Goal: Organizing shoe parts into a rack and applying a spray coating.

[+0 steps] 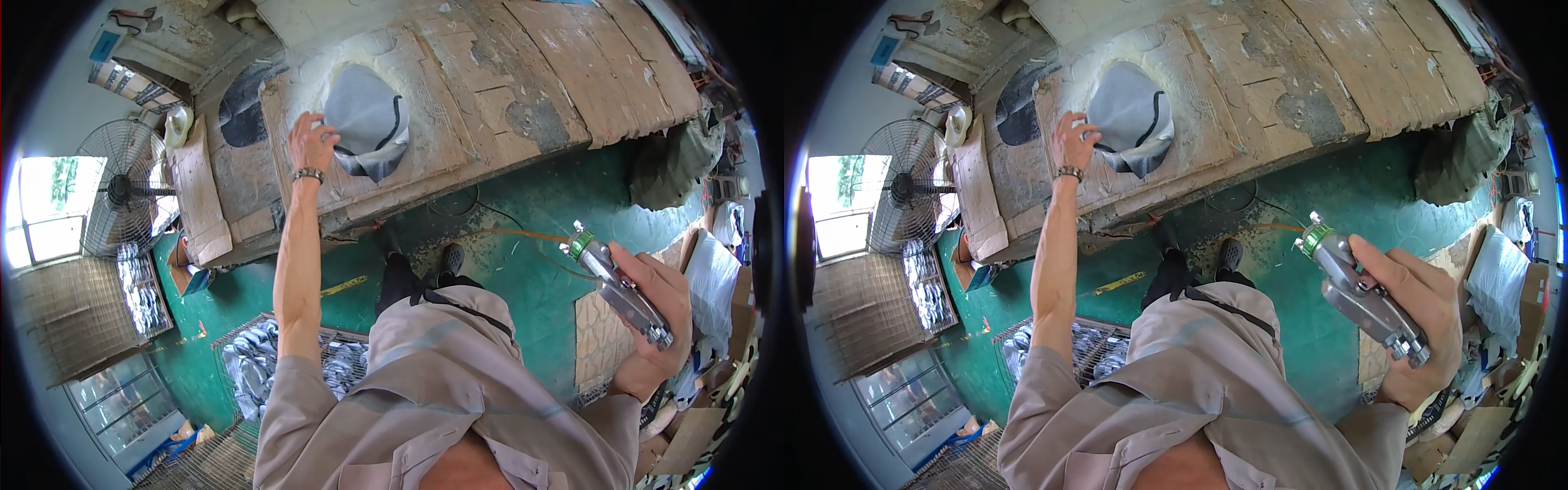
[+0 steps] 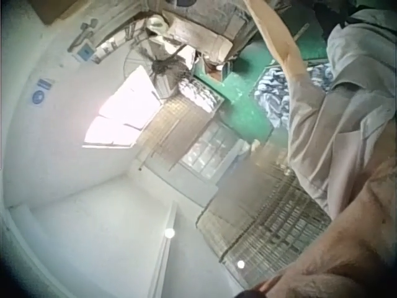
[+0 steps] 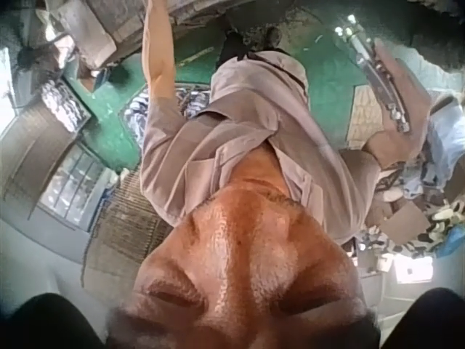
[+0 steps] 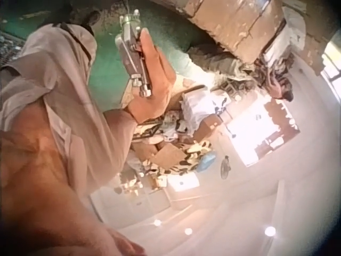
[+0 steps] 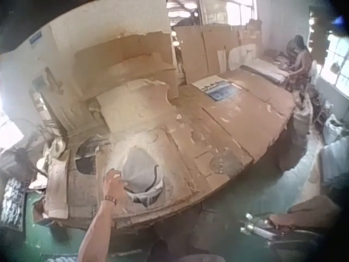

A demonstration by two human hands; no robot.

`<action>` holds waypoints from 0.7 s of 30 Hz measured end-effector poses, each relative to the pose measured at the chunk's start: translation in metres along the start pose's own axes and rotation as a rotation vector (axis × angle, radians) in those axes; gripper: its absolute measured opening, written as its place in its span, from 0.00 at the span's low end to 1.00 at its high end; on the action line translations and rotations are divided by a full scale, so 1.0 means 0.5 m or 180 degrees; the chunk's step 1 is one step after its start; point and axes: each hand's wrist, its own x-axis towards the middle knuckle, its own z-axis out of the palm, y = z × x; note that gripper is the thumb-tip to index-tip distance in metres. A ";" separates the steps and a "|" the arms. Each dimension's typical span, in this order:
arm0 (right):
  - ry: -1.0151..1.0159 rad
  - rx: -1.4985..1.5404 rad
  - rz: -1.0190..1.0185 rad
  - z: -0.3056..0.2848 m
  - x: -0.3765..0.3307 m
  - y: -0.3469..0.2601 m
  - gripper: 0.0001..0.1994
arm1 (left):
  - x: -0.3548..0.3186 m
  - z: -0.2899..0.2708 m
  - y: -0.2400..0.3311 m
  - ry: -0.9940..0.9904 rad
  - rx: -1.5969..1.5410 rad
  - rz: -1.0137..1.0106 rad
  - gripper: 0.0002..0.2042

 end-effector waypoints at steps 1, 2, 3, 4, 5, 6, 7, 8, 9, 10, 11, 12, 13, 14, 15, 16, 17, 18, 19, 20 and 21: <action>0.0214 0.0247 0.0035 0.009 0.000 -0.008 0.29 | 0.020 -0.009 0.005 -0.0034 0.0002 -0.0004 0.08; 0.0198 0.0255 0.0042 0.017 -0.002 -0.005 0.29 | 0.038 -0.017 0.012 -0.0067 0.0005 -0.0012 0.07; 0.0331 0.0270 0.0027 0.028 -0.004 -0.001 0.27 | 0.058 -0.020 0.015 -0.0030 0.0018 0.0041 0.08; 0.0461 0.0285 0.0009 0.034 -0.005 0.004 0.27 | 0.063 -0.025 0.020 -0.0037 0.0022 0.0041 0.08; 0.0106 0.0288 -0.0185 0.031 -0.006 0.012 0.26 | 0.065 -0.029 0.024 -0.0167 0.0010 -0.0109 0.08; 0.0094 0.0292 -0.0184 0.025 -0.004 0.023 0.26 | 0.063 -0.031 0.026 -0.0298 -0.0002 -0.0267 0.08; -0.0033 0.0030 -0.0660 0.017 0.003 0.034 0.27 | 0.063 -0.032 0.027 -0.0303 0.0002 -0.0278 0.08; -0.0161 -0.0232 -0.1136 0.013 0.010 0.042 0.31 | 0.067 -0.034 0.026 -0.0358 0.0015 -0.0311 0.08; -0.0006 -0.0316 -0.1149 0.018 0.015 0.041 0.31 | 0.066 -0.036 0.022 -0.0412 0.0037 -0.0348 0.09; -0.0021 -0.0304 -0.1160 0.019 0.019 0.042 0.31 | 0.065 -0.037 0.019 -0.0413 0.0052 -0.0365 0.09; -0.0117 -0.0208 -0.1184 0.019 0.022 0.042 0.32 | 0.066 -0.037 0.016 -0.0467 -0.0064 -0.0368 0.09; -0.0203 -0.0115 -0.1205 0.020 0.029 0.042 0.32 | 0.071 -0.038 0.014 -0.0519 -0.0184 -0.0362 0.09; -0.0204 -0.0107 -0.1216 0.019 0.035 0.041 0.32 | 0.071 -0.039 0.013 -0.0514 -0.0172 -0.0366 0.09; -0.0370 -0.0100 -0.1325 0.018 0.042 0.039 0.33 | 0.067 -0.040 0.013 -0.0706 -0.0190 -0.0405 0.10; -0.0517 -0.0105 -0.1432 0.018 0.048 0.034 0.33 | 0.074 -0.043 0.011 -0.0890 -0.0215 -0.0425 0.11; -0.0662 -0.0112 -0.1538 0.019 0.055 0.030 0.34 | 0.083 -0.048 0.008 -0.0875 -0.0211 -0.0407 0.11; -0.0692 -0.0003 -0.1638 0.024 0.065 0.028 0.34 | 0.094 -0.052 0.003 -0.1056 -0.0237 -0.0355 0.11; -0.0687 -0.0006 -0.1638 0.027 0.071 0.023 0.34 | 0.099 -0.056 0.000 -0.1248 -0.0265 -0.0317 0.12; -0.0706 -0.0068 -0.1641 0.030 0.076 0.016 0.34 | 0.106 -0.060 -0.005 -0.1329 -0.0326 -0.0282 0.12; -0.0728 -0.0131 -0.1643 0.033 0.080 0.010 0.34 | 0.112 -0.063 -0.011 -0.1328 -0.0332 -0.0281 0.12; -0.0719 -0.0098 -0.1601 0.033 0.082 0.012 0.35 | 0.117 -0.064 -0.012 -0.1459 -0.0431 -0.0292 0.13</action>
